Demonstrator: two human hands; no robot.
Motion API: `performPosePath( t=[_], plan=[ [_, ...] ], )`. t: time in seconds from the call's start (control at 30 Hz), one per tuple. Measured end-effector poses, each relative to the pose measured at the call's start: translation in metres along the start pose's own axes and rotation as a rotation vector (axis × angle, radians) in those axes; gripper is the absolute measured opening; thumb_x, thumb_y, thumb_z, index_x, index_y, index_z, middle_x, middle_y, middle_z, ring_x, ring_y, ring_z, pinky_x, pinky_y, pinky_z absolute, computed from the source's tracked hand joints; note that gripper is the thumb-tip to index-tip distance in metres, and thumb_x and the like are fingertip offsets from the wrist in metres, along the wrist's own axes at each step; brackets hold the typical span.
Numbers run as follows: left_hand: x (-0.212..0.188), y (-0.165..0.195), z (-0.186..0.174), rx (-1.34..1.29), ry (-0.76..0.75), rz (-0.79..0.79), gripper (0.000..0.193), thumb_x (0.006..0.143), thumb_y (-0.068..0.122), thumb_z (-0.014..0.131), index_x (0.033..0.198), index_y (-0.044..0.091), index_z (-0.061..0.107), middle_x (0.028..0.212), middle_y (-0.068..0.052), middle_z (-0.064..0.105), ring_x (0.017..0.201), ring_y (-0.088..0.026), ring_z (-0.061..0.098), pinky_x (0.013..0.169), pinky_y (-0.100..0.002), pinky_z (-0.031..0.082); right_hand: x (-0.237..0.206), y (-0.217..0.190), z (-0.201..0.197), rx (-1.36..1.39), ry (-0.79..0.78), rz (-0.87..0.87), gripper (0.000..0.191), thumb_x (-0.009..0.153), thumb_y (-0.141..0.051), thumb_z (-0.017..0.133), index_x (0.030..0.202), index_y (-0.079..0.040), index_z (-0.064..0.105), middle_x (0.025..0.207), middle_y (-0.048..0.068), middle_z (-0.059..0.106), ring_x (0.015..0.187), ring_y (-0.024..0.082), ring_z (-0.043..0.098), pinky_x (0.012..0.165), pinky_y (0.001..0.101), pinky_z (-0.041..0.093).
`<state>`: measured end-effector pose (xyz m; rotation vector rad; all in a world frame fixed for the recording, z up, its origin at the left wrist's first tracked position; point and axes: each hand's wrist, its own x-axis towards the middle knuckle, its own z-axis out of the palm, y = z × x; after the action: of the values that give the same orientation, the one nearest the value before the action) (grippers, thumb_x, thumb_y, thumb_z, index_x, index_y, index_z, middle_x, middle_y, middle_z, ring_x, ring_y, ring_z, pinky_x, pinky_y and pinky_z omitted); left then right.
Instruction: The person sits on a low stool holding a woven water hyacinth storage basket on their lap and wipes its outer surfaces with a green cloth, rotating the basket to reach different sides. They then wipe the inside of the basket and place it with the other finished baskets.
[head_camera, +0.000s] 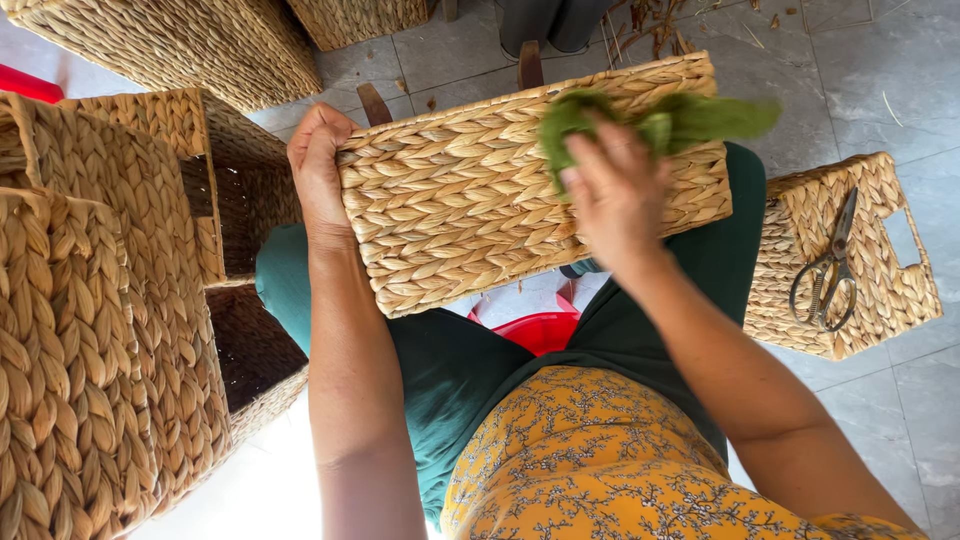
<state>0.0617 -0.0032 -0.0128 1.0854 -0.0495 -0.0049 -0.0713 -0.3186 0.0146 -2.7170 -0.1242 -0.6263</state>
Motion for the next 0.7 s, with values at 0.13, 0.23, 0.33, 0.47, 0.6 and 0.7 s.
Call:
performPosePath(
  t=[0.13,0.23,0.33,0.47,0.6,0.7],
  plan=[
    [0.000,0.002,-0.003,0.025,0.004,-0.012,0.013,0.090,0.005,0.049,0.078,0.006,0.052,0.076,0.000,0.052,0.069,-0.008,0.041,0.066,-0.026,0.037,-0.002,-0.103,0.013,0.157,-0.141,-0.305,0.031,0.090,-0.016,0.077,0.120,-0.023,0.069,0.153,0.003,0.054,0.141,0.027,0.054,0.108,0.0582,0.031],
    [-0.002,0.003,-0.005,0.022,0.009,0.030,0.012,0.090,0.006,0.049,0.079,0.005,0.052,0.076,0.000,0.050,0.072,-0.010,0.042,0.068,-0.026,0.038,0.000,-0.144,0.012,0.283,-0.217,-0.372,0.044,0.086,-0.024,0.077,0.129,-0.021,0.068,0.152,0.003,0.053,0.134,0.029,0.054,0.107,0.0580,0.033],
    [-0.005,0.005,-0.007,0.056,0.009,0.010,0.012,0.090,0.006,0.049,0.079,0.006,0.051,0.075,0.000,0.050,0.070,-0.009,0.041,0.067,-0.027,0.038,0.002,-0.136,0.008,0.278,-0.199,-0.420,0.043,0.090,-0.031,0.076,0.131,-0.022,0.067,0.152,0.001,0.053,0.134,0.027,0.055,0.104,0.0532,0.036],
    [-0.009,0.003,-0.004,0.015,0.018,0.016,0.013,0.091,0.005,0.049,0.078,0.005,0.050,0.076,-0.001,0.050,0.070,-0.009,0.039,0.067,-0.027,0.037,-0.007,-0.066,-0.007,0.103,-0.143,-0.380,0.041,0.094,-0.042,0.076,0.127,-0.020,0.069,0.151,0.001,0.053,0.130,0.027,0.055,0.098,0.0506,0.039],
    [-0.004,0.003,0.001,0.011,0.009,0.008,0.012,0.090,0.004,0.048,0.079,0.004,0.053,0.078,-0.002,0.055,0.072,-0.010,0.043,0.069,-0.027,0.040,-0.024,0.015,-0.035,0.009,-0.113,-0.195,0.031,0.102,-0.032,0.076,0.124,-0.011,0.072,0.149,0.006,0.060,0.134,0.029,0.056,0.105,0.0468,0.043],
    [-0.003,0.004,0.005,-0.004,0.009,0.003,0.013,0.092,0.004,0.049,0.079,0.005,0.053,0.078,-0.002,0.055,0.071,-0.009,0.043,0.068,-0.026,0.039,-0.029,0.066,-0.058,-0.091,-0.110,-0.015,0.031,0.102,-0.028,0.075,0.126,-0.009,0.074,0.150,0.007,0.063,0.136,0.031,0.055,0.103,0.0509,0.040]
  ],
)
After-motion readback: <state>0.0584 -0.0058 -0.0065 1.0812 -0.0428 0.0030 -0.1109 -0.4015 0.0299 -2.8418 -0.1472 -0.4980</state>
